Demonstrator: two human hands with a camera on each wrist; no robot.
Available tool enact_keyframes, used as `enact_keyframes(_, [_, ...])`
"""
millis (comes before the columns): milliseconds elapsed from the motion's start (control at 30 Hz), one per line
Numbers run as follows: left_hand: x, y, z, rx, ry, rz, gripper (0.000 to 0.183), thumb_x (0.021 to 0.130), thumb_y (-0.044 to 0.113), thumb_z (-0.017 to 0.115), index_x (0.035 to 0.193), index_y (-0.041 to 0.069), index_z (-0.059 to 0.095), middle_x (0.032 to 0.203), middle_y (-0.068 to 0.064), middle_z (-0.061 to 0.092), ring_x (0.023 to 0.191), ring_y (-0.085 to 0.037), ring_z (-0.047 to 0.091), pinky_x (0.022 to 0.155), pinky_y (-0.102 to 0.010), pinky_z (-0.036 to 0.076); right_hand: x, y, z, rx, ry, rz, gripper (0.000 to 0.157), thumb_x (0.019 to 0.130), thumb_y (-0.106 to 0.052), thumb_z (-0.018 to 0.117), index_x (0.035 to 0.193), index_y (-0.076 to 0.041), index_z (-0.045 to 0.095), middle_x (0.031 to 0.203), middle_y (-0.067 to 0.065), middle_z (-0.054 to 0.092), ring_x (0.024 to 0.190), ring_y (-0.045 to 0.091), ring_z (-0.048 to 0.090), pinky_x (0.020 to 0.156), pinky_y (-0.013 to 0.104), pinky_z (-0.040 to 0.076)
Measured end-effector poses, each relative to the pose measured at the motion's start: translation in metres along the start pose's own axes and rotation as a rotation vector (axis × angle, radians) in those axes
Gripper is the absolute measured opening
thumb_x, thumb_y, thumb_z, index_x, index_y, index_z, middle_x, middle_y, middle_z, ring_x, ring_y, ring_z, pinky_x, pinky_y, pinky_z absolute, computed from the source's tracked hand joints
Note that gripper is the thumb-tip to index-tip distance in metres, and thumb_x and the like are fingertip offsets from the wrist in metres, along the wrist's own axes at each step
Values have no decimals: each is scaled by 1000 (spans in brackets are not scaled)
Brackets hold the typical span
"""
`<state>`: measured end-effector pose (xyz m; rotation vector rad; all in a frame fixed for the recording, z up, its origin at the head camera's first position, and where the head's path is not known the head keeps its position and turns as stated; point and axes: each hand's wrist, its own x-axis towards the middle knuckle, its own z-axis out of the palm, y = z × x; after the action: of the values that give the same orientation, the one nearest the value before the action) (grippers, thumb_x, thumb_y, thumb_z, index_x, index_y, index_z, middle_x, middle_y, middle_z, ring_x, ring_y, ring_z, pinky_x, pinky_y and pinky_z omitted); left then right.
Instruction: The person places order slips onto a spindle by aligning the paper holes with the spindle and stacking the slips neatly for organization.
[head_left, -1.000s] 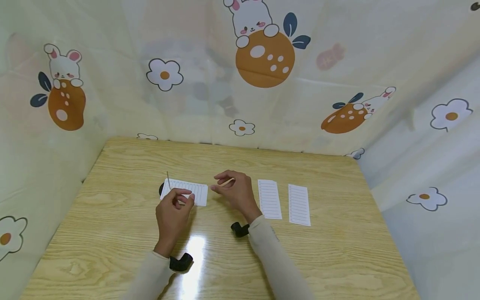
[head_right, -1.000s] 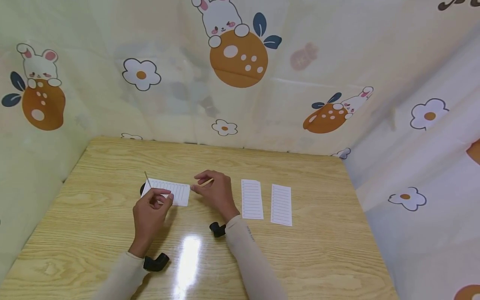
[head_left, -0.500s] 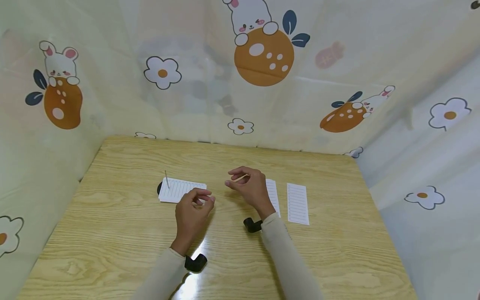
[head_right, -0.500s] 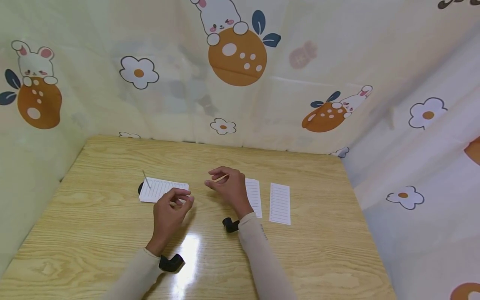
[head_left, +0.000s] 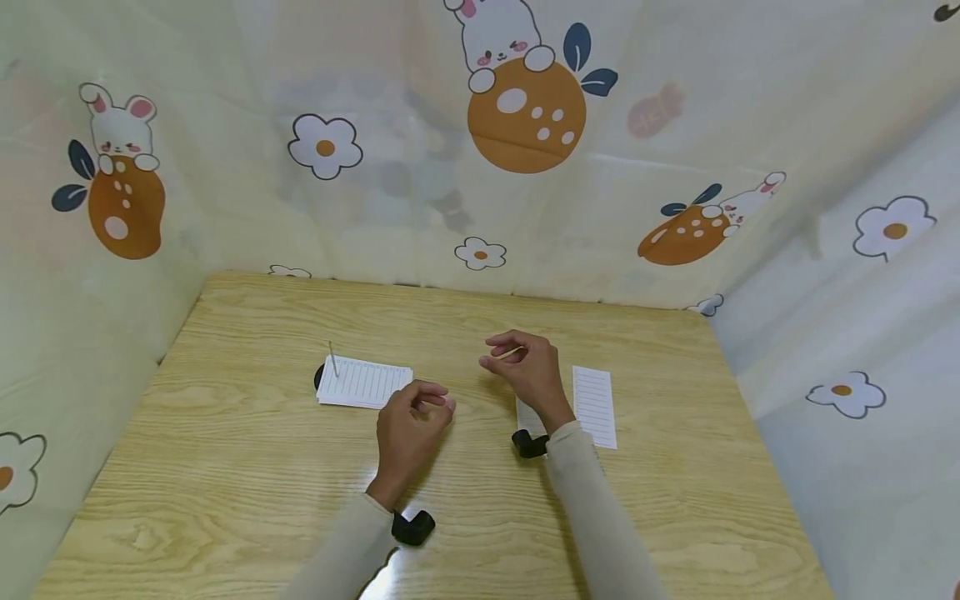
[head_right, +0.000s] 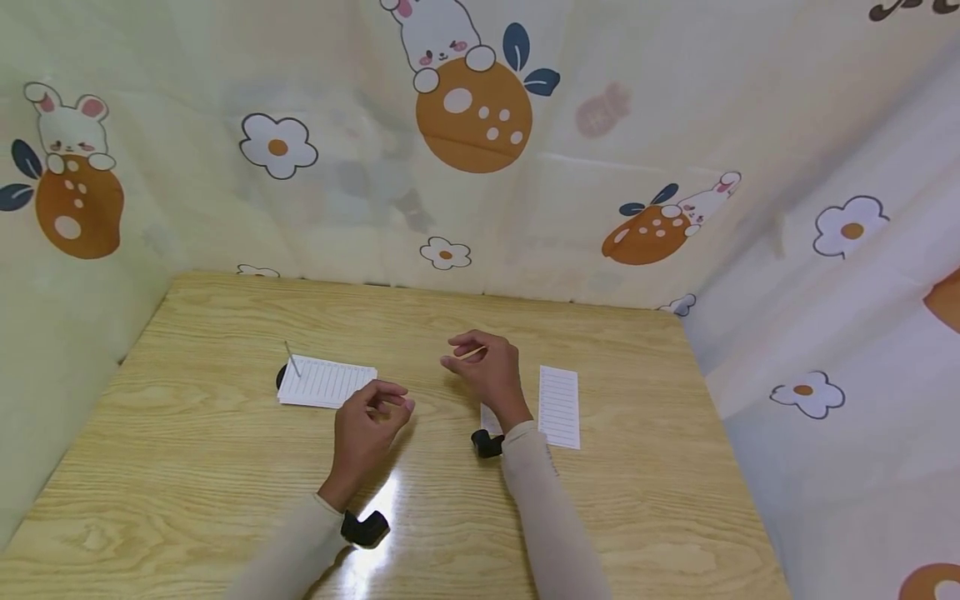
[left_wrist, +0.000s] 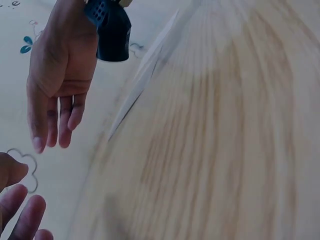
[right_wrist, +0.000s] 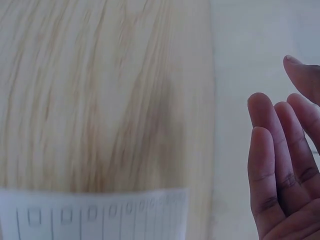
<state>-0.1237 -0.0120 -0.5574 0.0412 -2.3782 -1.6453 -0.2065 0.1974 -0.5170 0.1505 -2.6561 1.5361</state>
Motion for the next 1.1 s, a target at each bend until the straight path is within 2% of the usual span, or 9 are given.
enact_keyframes(233, [-5, 4, 20, 7, -78, 18, 20, 87, 23, 88, 103, 19, 78, 94, 5, 80, 85, -20, 65, 77, -28, 49, 0, 12, -14, -45, -2, 41, 29, 88, -24, 89, 114, -15, 81, 99, 2, 78, 83, 21, 72, 73, 37, 60])
enact_keyframes(400, [-7, 6, 31, 29, -99, 38, 19, 87, 27, 88, 103, 23, 78, 94, 7, 79, 84, -18, 64, 75, -26, 47, 0, 20, -24, -62, 14, 65, 31, 88, -23, 89, 116, -14, 81, 102, 3, 78, 86, 22, 73, 73, 37, 60])
enact_keyframes(667, [-11, 12, 49, 52, -126, 59, 22, 83, 26, 90, 102, 24, 78, 91, 8, 78, 81, -18, 64, 72, -24, 45, 3, 33, -37, -73, 7, 128, 35, 88, -21, 89, 121, -14, 79, 123, 10, 76, 99, 25, 74, 80, 39, 62])
enact_keyframes(800, [-12, 12, 58, 65, -145, 64, 23, 82, 26, 90, 101, 26, 77, 91, 9, 78, 81, -16, 63, 71, -23, 45, 3, 37, -42, -73, 2, 121, 35, 88, -20, 89, 122, -13, 79, 123, 13, 76, 101, 28, 75, 85, 46, 63])
enact_keyframes(1100, [-11, 17, 70, 80, -173, 72, 26, 81, 25, 92, 102, 25, 77, 92, 9, 78, 82, -12, 63, 73, -22, 47, 4, 47, -49, -93, 8, 126, 35, 88, -17, 88, 122, -13, 78, 122, 11, 77, 105, 27, 75, 92, 51, 60])
